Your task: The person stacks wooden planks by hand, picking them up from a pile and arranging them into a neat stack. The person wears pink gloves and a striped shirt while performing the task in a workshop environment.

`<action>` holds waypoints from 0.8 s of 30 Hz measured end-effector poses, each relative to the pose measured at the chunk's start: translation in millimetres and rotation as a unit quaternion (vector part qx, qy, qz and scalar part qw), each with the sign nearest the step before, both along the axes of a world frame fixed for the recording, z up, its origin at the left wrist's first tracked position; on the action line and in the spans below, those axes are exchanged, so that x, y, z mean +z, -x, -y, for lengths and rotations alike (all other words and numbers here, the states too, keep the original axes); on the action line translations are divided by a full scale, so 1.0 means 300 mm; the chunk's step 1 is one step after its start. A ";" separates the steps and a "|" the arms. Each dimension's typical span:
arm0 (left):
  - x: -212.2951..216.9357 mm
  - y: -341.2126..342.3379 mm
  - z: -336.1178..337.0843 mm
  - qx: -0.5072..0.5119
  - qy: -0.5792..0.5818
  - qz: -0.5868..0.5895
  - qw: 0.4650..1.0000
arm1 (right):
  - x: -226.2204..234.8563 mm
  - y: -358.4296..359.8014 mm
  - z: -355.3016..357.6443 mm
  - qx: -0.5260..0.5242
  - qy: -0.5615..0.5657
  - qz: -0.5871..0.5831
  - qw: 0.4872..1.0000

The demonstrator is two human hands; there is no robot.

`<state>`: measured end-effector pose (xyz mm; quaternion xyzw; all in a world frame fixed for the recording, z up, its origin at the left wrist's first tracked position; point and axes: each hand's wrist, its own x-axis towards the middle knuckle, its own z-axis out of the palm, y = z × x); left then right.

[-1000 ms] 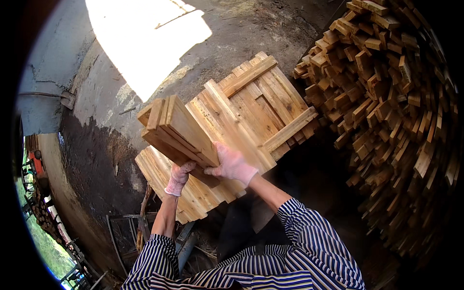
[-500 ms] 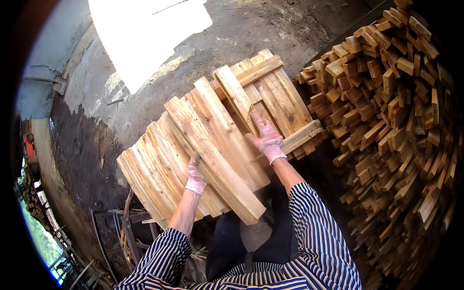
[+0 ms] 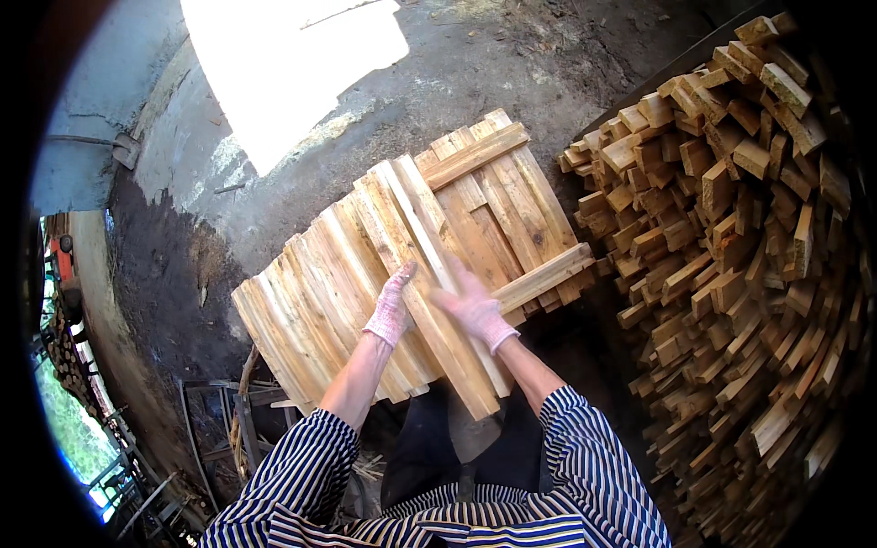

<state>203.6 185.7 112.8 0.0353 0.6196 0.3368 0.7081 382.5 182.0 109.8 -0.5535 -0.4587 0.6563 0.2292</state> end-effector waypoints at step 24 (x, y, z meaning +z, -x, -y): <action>-0.300 -0.043 -0.047 0.091 0.012 0.030 0.995 | -0.151 -0.055 -0.138 0.137 -0.189 0.357 0.904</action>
